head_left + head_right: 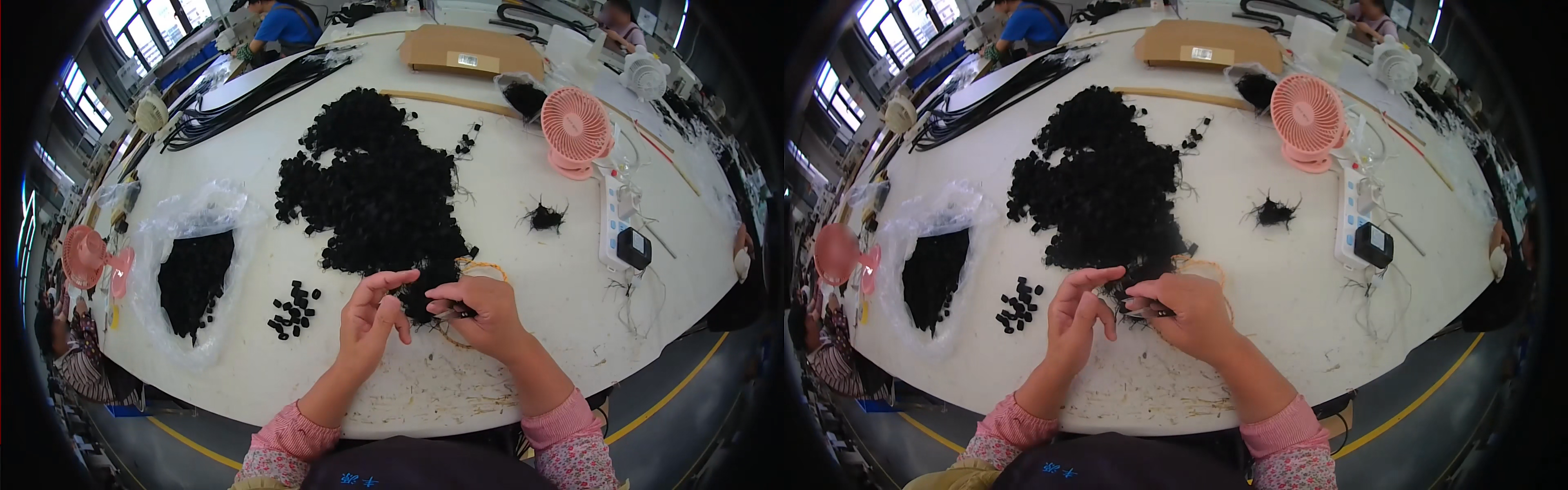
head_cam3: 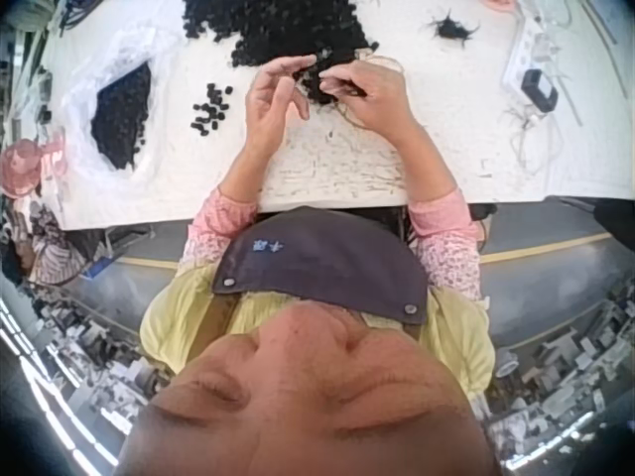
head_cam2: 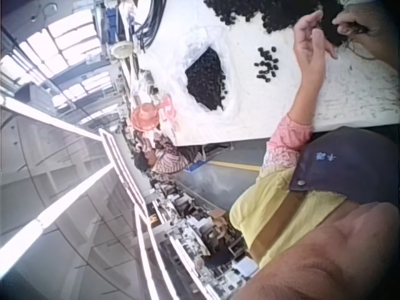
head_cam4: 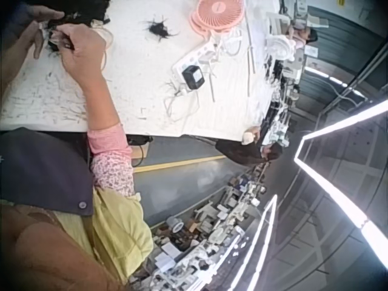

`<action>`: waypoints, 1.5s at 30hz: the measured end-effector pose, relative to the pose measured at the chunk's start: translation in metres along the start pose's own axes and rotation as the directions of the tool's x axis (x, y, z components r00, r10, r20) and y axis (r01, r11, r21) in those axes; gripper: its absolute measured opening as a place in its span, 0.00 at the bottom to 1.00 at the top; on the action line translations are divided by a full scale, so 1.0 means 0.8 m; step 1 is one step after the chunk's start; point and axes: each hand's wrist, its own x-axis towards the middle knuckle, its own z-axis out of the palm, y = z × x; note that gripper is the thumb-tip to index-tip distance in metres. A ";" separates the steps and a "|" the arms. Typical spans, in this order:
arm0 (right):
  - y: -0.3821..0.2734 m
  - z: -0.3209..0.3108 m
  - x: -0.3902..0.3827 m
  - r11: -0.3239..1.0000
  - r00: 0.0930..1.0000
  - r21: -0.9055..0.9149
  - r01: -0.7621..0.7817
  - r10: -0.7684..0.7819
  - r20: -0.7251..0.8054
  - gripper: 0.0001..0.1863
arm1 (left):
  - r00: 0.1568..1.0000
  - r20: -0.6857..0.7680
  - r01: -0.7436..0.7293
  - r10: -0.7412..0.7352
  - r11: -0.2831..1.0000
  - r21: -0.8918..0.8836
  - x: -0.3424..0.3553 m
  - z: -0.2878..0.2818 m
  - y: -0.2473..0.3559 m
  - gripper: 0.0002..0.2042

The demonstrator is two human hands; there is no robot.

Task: The person cuts threads with thread snips to separate small black pieces from a bundle by hand, setting the separated pieces on the table.

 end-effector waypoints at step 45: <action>-0.004 0.005 -0.006 0.971 0.995 0.216 -0.098 0.088 0.054 0.11 | 0.995 0.091 0.042 -0.048 0.997 0.062 -0.003 -0.004 -0.010 0.05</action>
